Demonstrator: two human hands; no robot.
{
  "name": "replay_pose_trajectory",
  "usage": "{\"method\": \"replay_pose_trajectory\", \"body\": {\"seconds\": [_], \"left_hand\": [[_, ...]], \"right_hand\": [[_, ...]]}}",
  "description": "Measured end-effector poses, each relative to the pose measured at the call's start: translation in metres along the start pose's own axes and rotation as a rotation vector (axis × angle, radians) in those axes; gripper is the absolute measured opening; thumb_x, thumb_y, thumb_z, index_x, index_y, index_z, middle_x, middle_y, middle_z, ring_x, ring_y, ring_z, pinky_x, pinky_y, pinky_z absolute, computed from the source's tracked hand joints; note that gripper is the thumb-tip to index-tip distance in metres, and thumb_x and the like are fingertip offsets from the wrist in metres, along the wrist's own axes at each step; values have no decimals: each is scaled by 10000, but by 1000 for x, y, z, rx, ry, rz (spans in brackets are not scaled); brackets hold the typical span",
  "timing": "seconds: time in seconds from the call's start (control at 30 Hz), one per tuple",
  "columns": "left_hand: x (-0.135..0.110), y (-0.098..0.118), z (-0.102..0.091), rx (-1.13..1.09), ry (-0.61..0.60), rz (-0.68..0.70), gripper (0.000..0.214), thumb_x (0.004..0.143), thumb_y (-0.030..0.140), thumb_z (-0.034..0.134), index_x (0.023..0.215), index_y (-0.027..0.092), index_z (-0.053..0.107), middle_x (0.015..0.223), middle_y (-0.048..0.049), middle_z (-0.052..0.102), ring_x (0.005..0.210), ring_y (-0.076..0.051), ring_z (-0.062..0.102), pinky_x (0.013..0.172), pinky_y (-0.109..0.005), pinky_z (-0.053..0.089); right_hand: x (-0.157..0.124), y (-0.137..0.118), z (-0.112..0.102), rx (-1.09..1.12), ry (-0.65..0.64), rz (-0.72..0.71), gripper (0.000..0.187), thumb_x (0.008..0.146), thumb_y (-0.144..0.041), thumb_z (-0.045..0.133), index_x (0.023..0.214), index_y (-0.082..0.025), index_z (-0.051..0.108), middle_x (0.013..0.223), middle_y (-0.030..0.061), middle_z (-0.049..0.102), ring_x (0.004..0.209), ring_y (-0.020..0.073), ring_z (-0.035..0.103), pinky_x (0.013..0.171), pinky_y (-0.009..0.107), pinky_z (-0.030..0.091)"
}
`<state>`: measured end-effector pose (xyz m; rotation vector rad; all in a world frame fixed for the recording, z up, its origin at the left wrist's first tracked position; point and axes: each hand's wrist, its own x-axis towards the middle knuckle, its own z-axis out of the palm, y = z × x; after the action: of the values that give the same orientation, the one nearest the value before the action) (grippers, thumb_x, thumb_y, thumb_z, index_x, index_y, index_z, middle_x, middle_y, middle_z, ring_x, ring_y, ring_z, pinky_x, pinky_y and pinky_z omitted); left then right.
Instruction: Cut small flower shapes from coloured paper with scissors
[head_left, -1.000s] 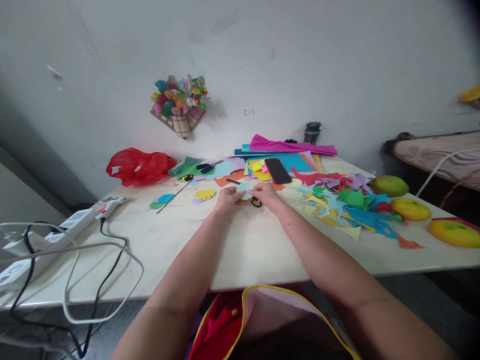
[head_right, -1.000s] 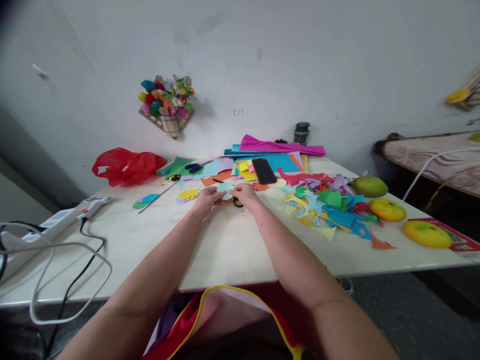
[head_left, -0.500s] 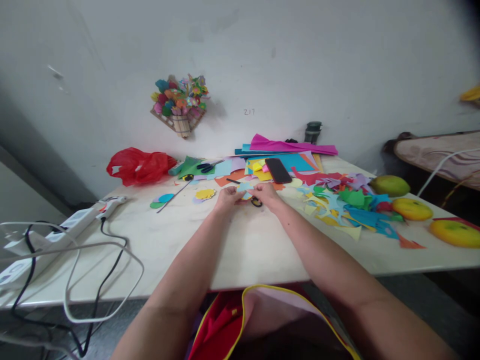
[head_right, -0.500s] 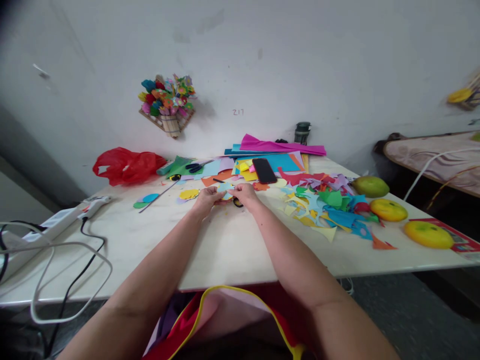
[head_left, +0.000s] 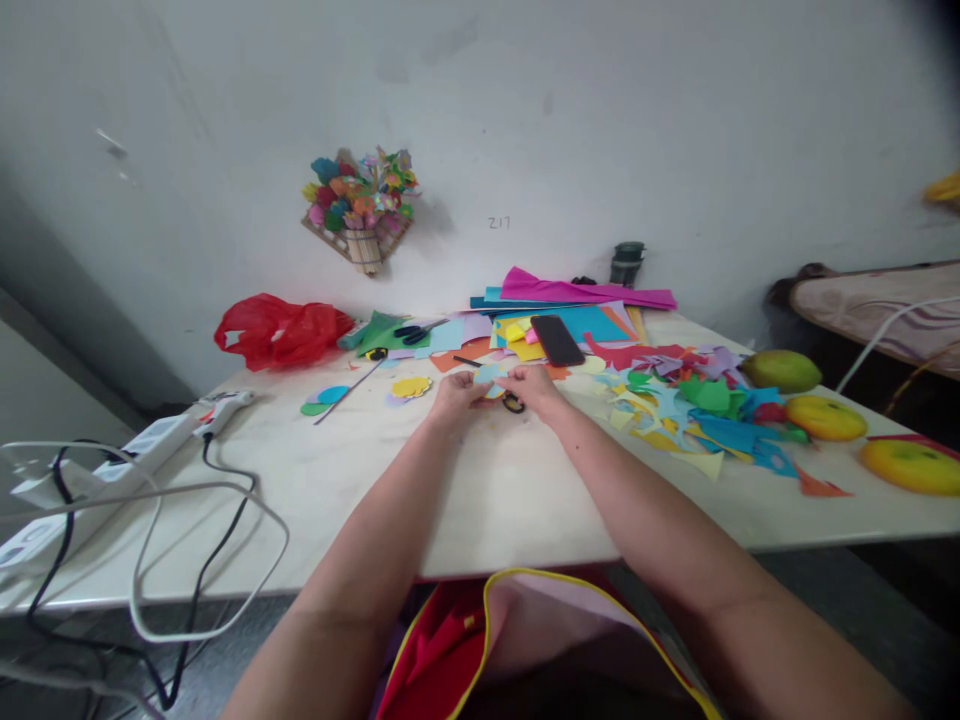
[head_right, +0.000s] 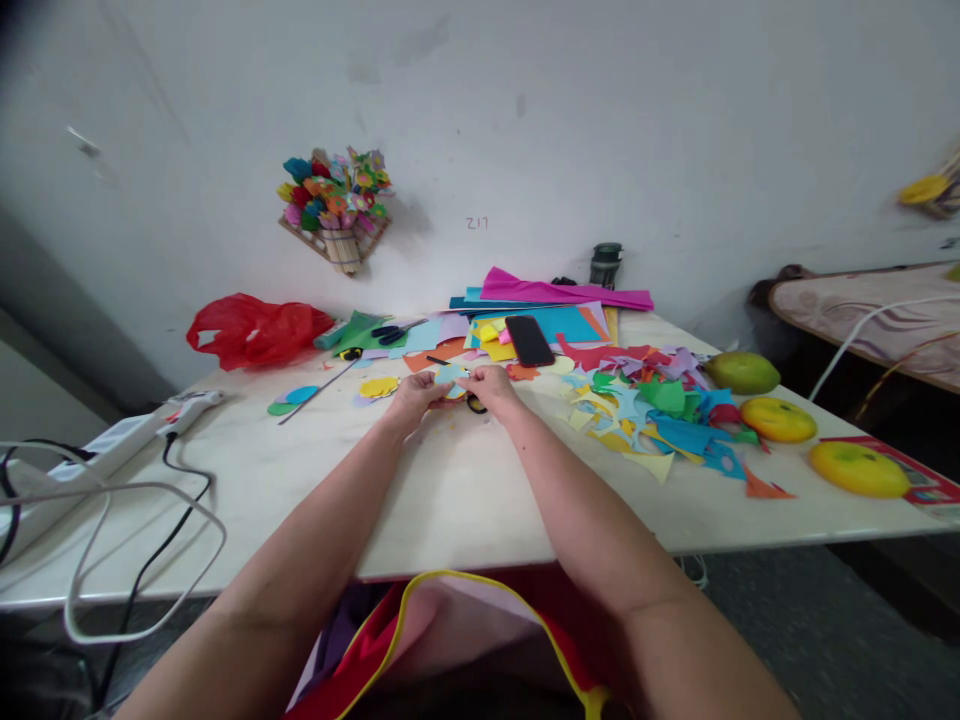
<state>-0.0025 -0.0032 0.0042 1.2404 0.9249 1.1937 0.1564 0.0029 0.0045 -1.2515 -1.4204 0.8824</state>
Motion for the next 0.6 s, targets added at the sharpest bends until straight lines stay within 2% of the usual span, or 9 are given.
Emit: {"method": "replay_pose_trajectory", "body": {"seconds": [0.6], "left_hand": [[2, -1, -1, -20, -46, 17, 386, 544, 321, 897, 789, 111, 684, 749, -56, 735, 703, -196, 706, 720, -328, 590]], "right_hand": [[0, -1, 0, 42, 18, -18, 530, 468, -627, 782, 476, -198, 472, 476, -55, 400, 488, 93, 363, 448, 245, 320]]}}
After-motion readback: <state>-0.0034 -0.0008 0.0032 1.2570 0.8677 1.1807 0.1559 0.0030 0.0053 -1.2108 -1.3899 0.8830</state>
